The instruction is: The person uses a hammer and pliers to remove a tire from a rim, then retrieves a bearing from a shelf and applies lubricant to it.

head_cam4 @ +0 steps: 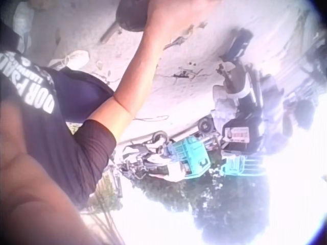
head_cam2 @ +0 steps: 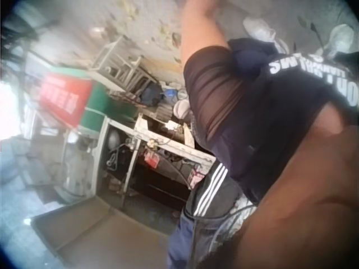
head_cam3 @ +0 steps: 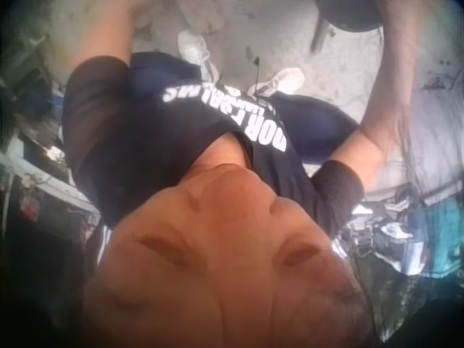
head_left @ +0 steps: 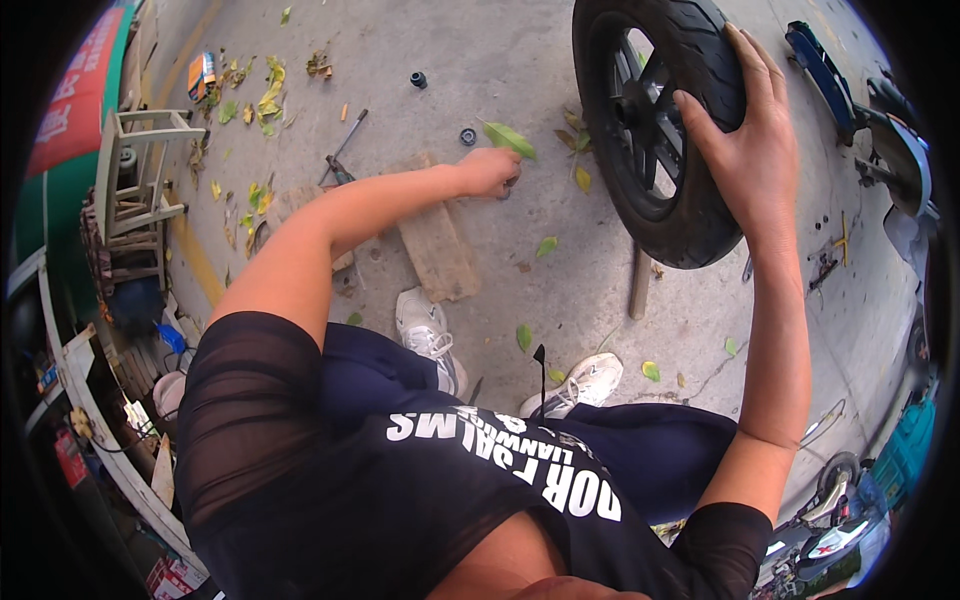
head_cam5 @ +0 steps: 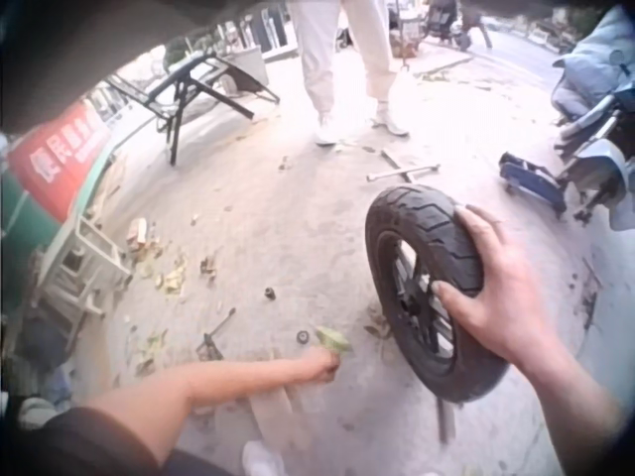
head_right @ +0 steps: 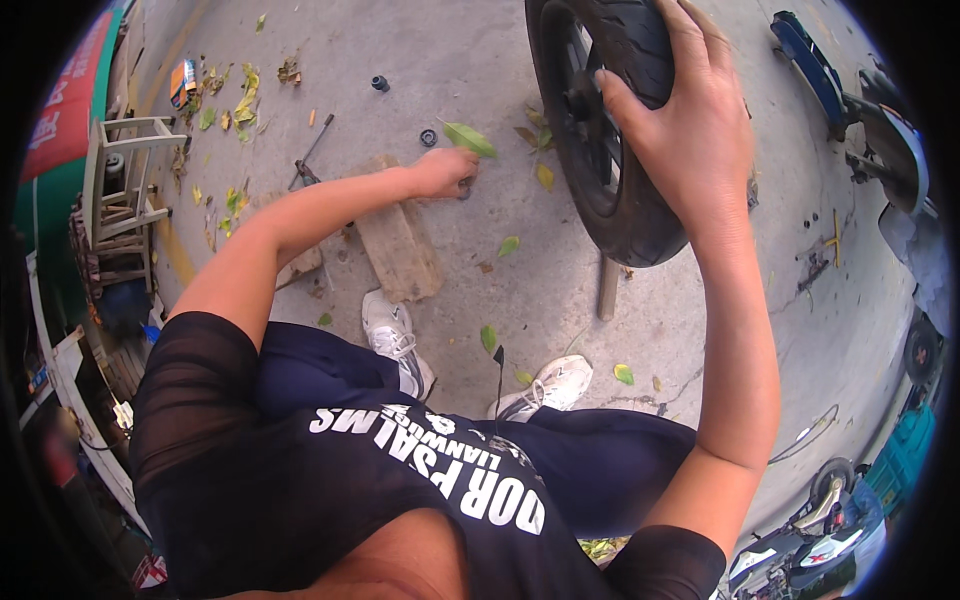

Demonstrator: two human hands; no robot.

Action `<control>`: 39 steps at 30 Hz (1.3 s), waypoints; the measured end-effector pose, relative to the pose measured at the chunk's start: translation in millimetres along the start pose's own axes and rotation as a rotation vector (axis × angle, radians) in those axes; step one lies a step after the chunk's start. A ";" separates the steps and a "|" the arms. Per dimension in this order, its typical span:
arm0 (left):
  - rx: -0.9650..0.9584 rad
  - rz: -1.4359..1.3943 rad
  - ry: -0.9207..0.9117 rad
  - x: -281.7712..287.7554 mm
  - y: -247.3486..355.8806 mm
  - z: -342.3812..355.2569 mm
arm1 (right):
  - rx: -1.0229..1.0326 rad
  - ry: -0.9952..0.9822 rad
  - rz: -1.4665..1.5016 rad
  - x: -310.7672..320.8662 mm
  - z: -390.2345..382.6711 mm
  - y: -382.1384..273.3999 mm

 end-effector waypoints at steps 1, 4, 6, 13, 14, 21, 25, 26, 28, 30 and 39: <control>0.108 -0.159 -0.001 4.8 -10.2 -1.4 | 0.002 0.003 -0.006 -0.2 0.2 -0.6; 0.059 -0.215 0.113 25.2 -24.2 -9.0 | -0.011 0.006 0.035 -1.7 1.7 1.4; -0.075 -0.069 0.090 19.3 -10.4 -14.9 | -0.027 -0.013 0.018 -3.5 1.7 2.5; -0.259 0.293 0.018 -26.0 21.6 -22.9 | -0.002 -0.009 -0.006 -3.1 2.2 -8.9; -0.263 0.306 0.015 -27.0 23.6 -22.3 | -0.008 -0.018 -0.005 -3.6 1.5 -9.5; -0.062 0.125 0.026 -10.1 18.1 -18.4 | 0.005 -0.009 0.001 -2.9 1.6 -13.4; 0.466 -1.052 -0.020 4.1 -24.1 -29.0 | 0.005 -0.008 -0.002 -2.5 2.1 -12.1; 0.459 -1.563 0.038 8.3 -20.7 -34.7 | -0.008 -0.013 0.002 -3.1 2.2 -9.0; 0.309 -1.862 0.010 27.1 -9.1 -38.7 | -0.034 -0.023 0.013 -5.7 0.6 -0.2; 0.193 -2.051 -0.002 42.9 -11.1 -45.8 | -0.013 0.007 -0.005 -3.1 2.3 2.2; 0.051 -2.322 0.788 154.3 -39.5 -62.0 | -0.067 -0.018 0.000 -5.8 2.2 13.0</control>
Point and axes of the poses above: each hand's wrist, its own z-axis towards the middle knuckle, its own x-axis out of the back of the hand, y = z × x, the point moved 10 cm from there along z, towards the middle knuckle, and after that the axes turned 14 degrees about -z, right-handed, at the moved point
